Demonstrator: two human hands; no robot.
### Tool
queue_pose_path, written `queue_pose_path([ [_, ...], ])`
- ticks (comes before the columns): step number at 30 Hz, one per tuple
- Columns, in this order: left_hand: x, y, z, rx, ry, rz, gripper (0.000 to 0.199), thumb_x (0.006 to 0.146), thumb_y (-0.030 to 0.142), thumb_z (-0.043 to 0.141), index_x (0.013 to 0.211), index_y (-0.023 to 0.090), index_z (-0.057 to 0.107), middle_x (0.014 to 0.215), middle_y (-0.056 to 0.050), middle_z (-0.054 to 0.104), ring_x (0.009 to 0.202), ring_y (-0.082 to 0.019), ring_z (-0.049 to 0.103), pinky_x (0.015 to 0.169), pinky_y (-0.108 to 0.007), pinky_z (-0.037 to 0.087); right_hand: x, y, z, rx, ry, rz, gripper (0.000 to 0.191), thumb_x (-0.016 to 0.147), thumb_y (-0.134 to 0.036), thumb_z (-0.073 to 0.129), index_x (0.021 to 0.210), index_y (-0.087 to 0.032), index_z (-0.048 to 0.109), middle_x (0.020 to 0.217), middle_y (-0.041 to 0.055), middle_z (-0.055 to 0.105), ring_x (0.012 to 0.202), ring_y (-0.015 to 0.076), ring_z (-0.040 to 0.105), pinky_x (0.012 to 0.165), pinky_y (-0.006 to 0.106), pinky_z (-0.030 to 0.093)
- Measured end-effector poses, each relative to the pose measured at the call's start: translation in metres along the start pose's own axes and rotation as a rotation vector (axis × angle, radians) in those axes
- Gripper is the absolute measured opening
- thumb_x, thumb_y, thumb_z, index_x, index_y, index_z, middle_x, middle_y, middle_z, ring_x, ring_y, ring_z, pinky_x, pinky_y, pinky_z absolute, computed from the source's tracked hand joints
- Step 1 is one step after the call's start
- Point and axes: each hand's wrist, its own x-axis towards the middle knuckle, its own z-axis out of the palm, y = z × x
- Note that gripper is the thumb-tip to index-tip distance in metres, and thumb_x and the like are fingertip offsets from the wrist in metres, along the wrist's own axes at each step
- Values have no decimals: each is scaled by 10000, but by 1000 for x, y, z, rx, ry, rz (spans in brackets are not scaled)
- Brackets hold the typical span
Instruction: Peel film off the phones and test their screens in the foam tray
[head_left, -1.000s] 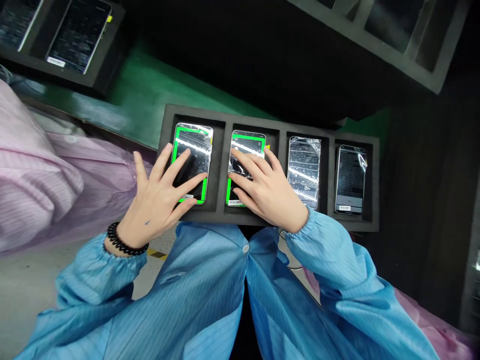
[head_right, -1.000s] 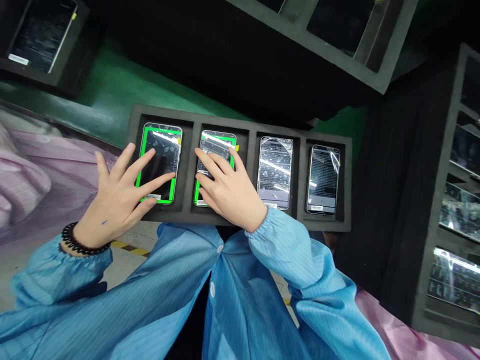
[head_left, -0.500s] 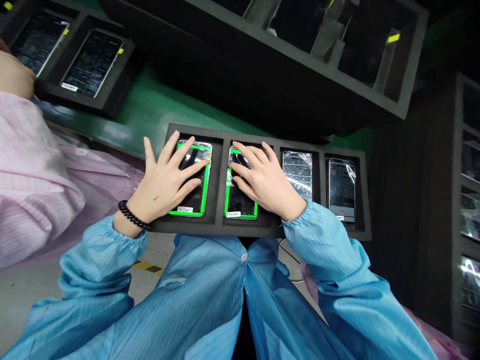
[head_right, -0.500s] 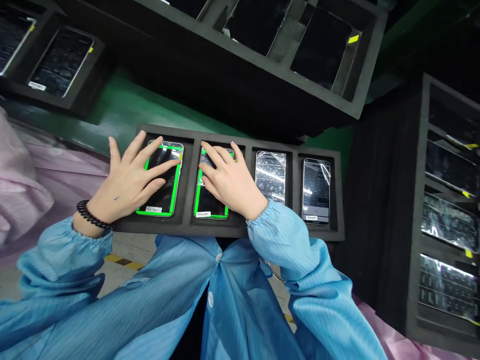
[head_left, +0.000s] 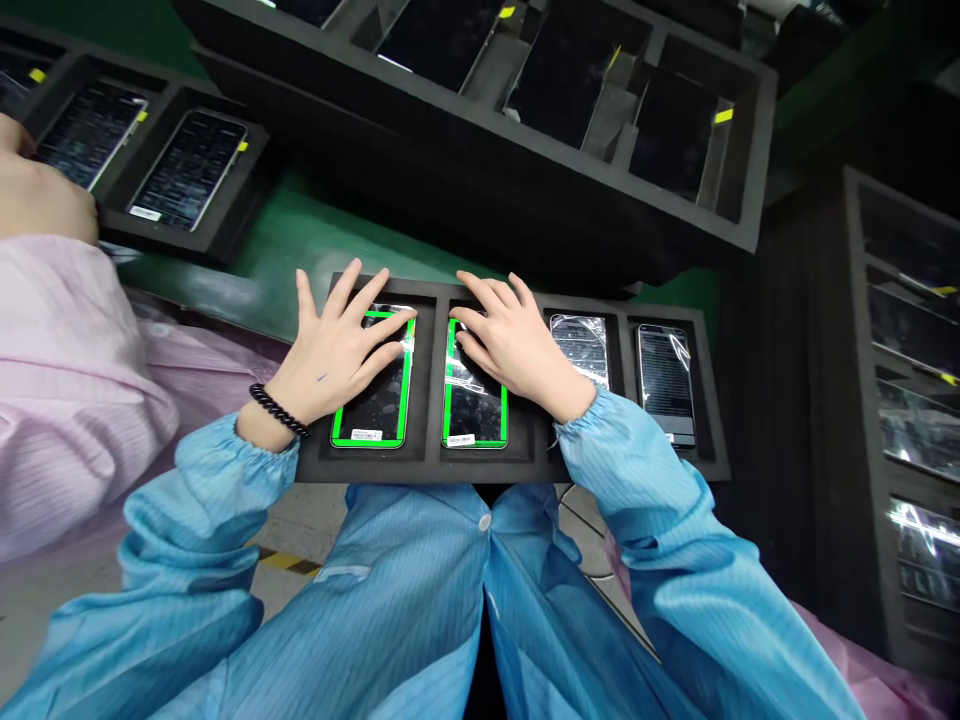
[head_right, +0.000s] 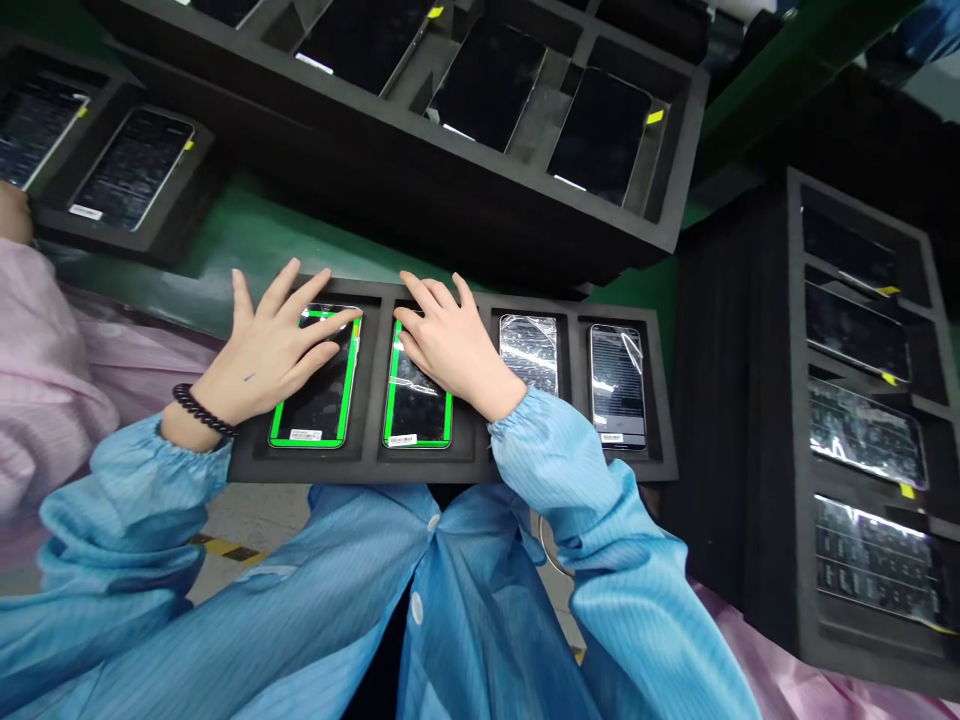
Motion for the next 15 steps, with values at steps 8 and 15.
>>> queue_pose_path([
  [8, 2, 0, 2, -10, -22, -23, 506, 1042, 530, 259, 1395, 340, 568, 1691, -73, 275, 1597, -356, 129, 1194, -771, -26, 0, -2, 3, 14, 4, 0, 350, 1042, -276, 416, 1220, -147, 689, 1569, 182, 475, 1367, 323, 511, 1207, 598, 323],
  [15, -15, 6, -9, -86, 90, -86, 581, 1033, 531, 258, 1550, 300, 390, 1694, -117, 254, 1598, -350, 129, 1244, -705, 26, -14, 4, -20, 102, 23, 36, 392, 1041, -304, 439, 1351, -150, 622, 1540, 150, 526, 1347, 309, 523, 1225, 583, 303],
])
